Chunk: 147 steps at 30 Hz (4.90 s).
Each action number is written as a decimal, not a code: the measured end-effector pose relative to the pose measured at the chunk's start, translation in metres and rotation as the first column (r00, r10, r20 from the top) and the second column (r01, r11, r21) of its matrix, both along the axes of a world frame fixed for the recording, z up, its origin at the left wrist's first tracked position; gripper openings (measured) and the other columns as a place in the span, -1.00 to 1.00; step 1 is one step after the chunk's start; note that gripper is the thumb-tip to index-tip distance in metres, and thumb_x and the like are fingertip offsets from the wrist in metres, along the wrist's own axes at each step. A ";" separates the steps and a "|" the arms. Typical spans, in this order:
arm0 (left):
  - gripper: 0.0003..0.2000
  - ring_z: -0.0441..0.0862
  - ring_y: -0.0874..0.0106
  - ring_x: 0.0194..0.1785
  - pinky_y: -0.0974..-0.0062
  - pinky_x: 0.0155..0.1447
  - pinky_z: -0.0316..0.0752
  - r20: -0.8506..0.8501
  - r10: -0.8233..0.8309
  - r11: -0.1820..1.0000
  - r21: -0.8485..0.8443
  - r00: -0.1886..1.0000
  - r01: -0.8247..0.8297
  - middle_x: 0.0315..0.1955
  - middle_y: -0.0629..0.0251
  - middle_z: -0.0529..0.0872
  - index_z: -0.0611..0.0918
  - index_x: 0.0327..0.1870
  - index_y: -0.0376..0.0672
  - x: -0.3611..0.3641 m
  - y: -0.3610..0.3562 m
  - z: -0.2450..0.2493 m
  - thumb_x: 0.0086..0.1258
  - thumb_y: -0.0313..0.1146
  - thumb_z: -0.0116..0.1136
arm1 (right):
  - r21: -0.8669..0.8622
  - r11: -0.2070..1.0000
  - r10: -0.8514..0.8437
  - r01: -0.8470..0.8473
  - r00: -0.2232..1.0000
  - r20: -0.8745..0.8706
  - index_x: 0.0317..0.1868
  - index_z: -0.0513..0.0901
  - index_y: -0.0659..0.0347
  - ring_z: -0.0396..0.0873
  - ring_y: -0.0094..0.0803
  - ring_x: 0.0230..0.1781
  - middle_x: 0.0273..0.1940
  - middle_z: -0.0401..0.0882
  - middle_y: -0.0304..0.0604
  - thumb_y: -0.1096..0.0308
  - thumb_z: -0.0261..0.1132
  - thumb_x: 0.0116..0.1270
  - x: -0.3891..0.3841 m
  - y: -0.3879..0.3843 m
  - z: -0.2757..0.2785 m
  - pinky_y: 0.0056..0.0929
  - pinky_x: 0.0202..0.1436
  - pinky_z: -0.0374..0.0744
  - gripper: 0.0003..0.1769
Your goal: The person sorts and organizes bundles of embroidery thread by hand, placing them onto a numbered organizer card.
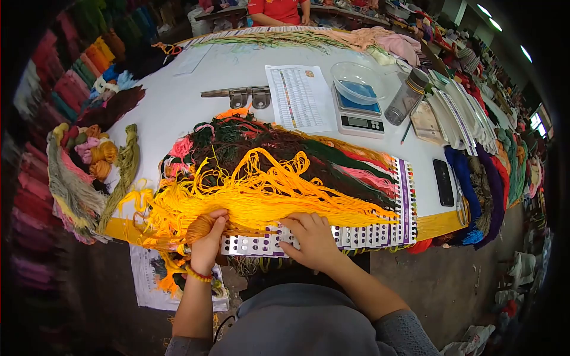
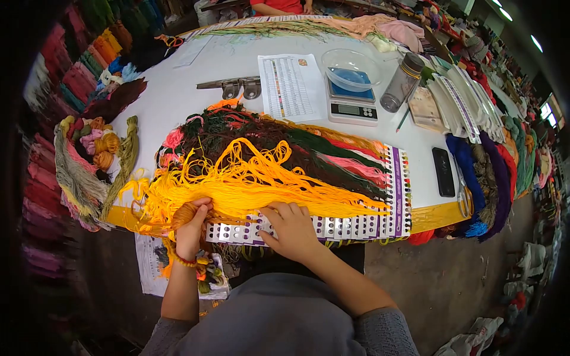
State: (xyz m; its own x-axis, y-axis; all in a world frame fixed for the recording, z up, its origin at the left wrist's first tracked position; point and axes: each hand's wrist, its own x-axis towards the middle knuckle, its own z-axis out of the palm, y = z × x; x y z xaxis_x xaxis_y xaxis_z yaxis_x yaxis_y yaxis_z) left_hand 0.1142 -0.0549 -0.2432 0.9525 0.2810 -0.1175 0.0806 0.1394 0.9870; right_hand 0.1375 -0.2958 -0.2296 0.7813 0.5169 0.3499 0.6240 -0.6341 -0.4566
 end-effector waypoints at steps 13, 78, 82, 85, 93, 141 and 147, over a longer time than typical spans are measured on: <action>-0.86 0.48 0.65 -0.34 0.67 -0.25 0.39 -0.047 -0.408 0.768 0.522 0.912 0.371 -0.43 0.40 0.59 0.57 -0.23 -0.29 -0.001 -0.033 0.021 0.22 -0.49 0.12 | 0.003 1.000 -0.018 0.018 1.000 -0.010 -0.22 0.52 0.12 0.39 -0.25 -0.26 -0.31 0.41 -0.20 0.23 0.32 -0.04 -0.001 0.002 0.004 -0.31 -0.23 0.29 -0.66; -0.80 0.53 0.54 -0.27 0.64 -0.17 0.43 -0.021 -0.106 0.928 -0.362 0.994 0.092 -0.28 0.24 0.62 0.55 -0.12 -0.37 -0.049 -0.060 0.037 0.31 -0.46 0.02 | 0.679 0.675 0.571 0.289 0.377 -0.729 -0.23 0.46 0.28 0.43 -0.64 -0.47 -0.45 0.48 -0.27 0.33 0.08 0.32 -0.026 0.045 -0.001 -0.65 -0.43 0.45 -0.83; -0.80 0.53 0.54 -0.28 0.64 -0.17 0.43 -0.004 -0.119 0.923 -0.370 0.993 0.109 -0.29 0.25 0.62 0.54 -0.10 -0.37 -0.049 -0.060 0.035 0.31 -0.48 0.02 | 0.676 0.682 0.561 0.281 0.392 -0.729 -0.23 0.46 0.28 0.44 -0.63 -0.48 -0.45 0.48 -0.26 0.33 0.09 0.32 -0.026 0.045 0.000 -0.65 -0.44 0.46 -0.83; -0.80 0.53 0.54 -0.29 0.64 -0.17 0.43 -0.014 -0.116 0.923 -0.371 0.993 0.103 -0.30 0.25 0.62 0.53 -0.09 -0.37 -0.050 -0.058 0.032 0.31 -0.50 0.01 | 0.679 0.672 0.564 0.295 0.391 -0.728 -0.23 0.46 0.29 0.44 -0.63 -0.48 -0.44 0.49 -0.25 0.35 0.09 0.32 -0.025 0.045 0.001 -0.65 -0.45 0.46 -0.84; -0.82 0.55 0.51 -0.28 0.60 -0.15 0.45 -0.022 -0.125 0.906 -0.409 0.992 0.105 -0.29 0.22 0.62 0.54 -0.12 -0.36 -0.048 -0.060 0.037 0.32 -0.49 0.00 | 0.687 0.660 0.571 0.303 0.392 -0.721 -0.25 0.45 0.29 0.44 -0.64 -0.50 -0.47 0.48 -0.25 0.36 0.10 0.31 -0.026 0.046 -0.004 -0.66 -0.46 0.45 -0.85; -0.84 0.55 0.54 -0.23 0.62 -0.12 0.44 -0.008 -0.067 0.934 -0.352 0.998 0.060 -0.27 0.28 0.61 0.54 -0.14 -0.33 -0.054 -0.063 0.031 0.28 -0.53 0.04 | 0.696 0.670 0.545 0.256 0.467 -0.696 -0.30 0.46 0.29 0.37 -0.72 -0.54 -0.51 0.45 -0.34 0.41 0.15 0.25 -0.031 0.043 -0.008 -0.69 -0.49 0.38 -0.89; -0.82 0.57 0.53 -0.26 0.61 -0.12 0.47 -0.125 -0.060 0.906 -0.422 0.990 0.001 -0.37 0.28 0.61 0.51 -0.11 -0.34 -0.057 -0.060 0.037 0.30 -0.53 -0.01 | 0.639 0.739 0.529 0.215 0.402 -0.747 -0.25 0.44 0.27 0.43 -0.70 -0.44 -0.39 0.50 -0.31 0.40 0.10 0.31 -0.031 0.036 -0.005 -0.70 -0.35 0.44 -0.89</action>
State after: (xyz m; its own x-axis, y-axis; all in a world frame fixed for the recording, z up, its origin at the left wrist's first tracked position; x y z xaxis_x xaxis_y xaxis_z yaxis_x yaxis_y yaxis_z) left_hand 0.0570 -0.1150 -0.2058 0.9275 0.1489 -0.3428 0.2162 0.5343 0.8172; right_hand 0.1060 -0.2596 -0.2346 0.7367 0.6491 -0.1894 -0.2919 0.0527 -0.9550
